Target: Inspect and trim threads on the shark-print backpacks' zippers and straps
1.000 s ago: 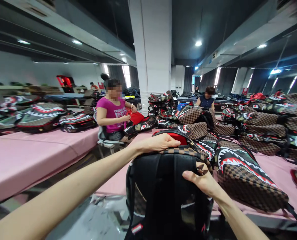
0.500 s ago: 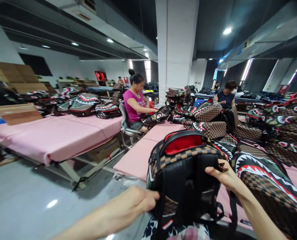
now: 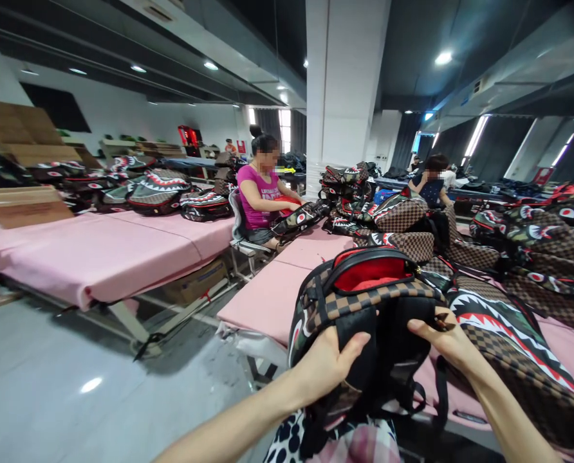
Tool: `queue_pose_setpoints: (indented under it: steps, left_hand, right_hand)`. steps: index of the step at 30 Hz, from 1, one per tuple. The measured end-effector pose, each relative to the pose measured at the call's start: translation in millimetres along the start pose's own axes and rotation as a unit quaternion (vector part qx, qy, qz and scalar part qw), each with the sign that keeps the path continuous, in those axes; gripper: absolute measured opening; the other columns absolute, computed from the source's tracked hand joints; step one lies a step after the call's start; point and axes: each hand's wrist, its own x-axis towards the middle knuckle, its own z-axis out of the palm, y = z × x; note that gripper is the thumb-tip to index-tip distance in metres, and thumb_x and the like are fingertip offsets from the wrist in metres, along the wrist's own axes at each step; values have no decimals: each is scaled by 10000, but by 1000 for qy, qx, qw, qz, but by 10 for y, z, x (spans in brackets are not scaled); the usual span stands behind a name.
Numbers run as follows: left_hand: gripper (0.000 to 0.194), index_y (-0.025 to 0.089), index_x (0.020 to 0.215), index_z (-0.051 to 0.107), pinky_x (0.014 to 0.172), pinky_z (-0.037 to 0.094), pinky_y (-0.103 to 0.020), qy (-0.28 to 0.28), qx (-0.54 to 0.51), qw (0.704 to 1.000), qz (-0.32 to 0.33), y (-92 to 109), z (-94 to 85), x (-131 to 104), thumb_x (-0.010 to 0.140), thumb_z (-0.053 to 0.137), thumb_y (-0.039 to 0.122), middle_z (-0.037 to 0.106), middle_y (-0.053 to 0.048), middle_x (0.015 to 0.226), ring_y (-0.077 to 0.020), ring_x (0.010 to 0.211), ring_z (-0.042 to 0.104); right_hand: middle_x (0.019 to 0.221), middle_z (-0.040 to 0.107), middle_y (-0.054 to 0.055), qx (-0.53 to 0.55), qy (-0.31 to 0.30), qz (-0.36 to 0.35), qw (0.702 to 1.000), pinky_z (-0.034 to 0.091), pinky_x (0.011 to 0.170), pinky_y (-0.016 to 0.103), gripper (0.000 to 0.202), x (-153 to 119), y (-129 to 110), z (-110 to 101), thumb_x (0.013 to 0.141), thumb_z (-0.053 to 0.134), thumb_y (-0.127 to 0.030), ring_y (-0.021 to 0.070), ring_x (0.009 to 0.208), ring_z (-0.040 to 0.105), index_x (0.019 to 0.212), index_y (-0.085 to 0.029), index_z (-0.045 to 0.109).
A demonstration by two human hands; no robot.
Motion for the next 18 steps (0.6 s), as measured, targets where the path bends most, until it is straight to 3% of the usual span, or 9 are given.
queue_pose_setpoints:
  steps: [3,6,8,11,13,15,16,18]
  left_hand:
    - [390,159,1040,644,1014,358,-345,-2,38,999,8,-94,-46,27,817,511,450,661,-105,1054,-262,1097,537]
    - [422,148,1087,617,975,406,-364,-31,-22,999,-15,-47,-116,-79,795,545,444,670,-110,1024,-265,1095,543]
    - [491,144,1131,587,831,503,-383,-88,-118,987,-66,124,-199,-212,767,568,473,691,-104,921,-265,921,627]
    - [532,136,1151,563,608,548,-346,-141,-257,947,-132,577,-356,-293,754,568,490,691,-75,772,-233,672,660]
    - [453,120,1142,569,596,546,-313,-113,-284,941,-142,851,-433,-127,811,519,427,683,-67,757,-214,664,663]
    - [388,100,1128,575,608,545,-296,-89,-310,934,-153,909,-443,210,866,453,358,683,-68,776,-202,689,667]
    - [363,84,1105,584,617,546,-296,-85,-329,926,-166,819,-421,409,873,449,329,685,-73,784,-199,695,668]
    - [301,47,1029,607,634,548,-302,-87,-359,904,-216,397,-338,779,854,495,264,690,-99,785,-198,689,667]
  right_hand:
    - [546,489,-14,-1,10,-4,1000,365,477,241,292,4,-19,32,662,654,-422,111,510,429,586,-159,550]
    - [533,500,-15,-5,32,2,999,371,466,244,303,-137,-102,92,633,683,-421,112,499,438,563,-162,543]
    - [587,562,1,43,39,7,998,426,507,266,282,-322,-233,122,621,705,-424,138,544,504,629,-167,591]
    - [646,614,8,148,98,-6,984,469,539,289,284,-514,-533,115,595,734,-431,163,584,568,717,-199,624]
    - [660,625,7,183,150,-20,971,473,543,289,277,-433,-688,85,607,727,-441,165,594,589,717,-210,621]
    - [668,630,14,198,166,-12,966,476,558,294,281,-183,-670,79,635,702,-457,169,617,607,713,-200,618]
    - [661,628,16,204,160,6,966,476,561,296,287,-27,-574,100,642,694,-458,170,619,610,718,-192,617]
    - [644,621,14,219,137,64,964,475,550,295,297,260,-218,210,621,706,-438,168,606,603,745,-186,610]
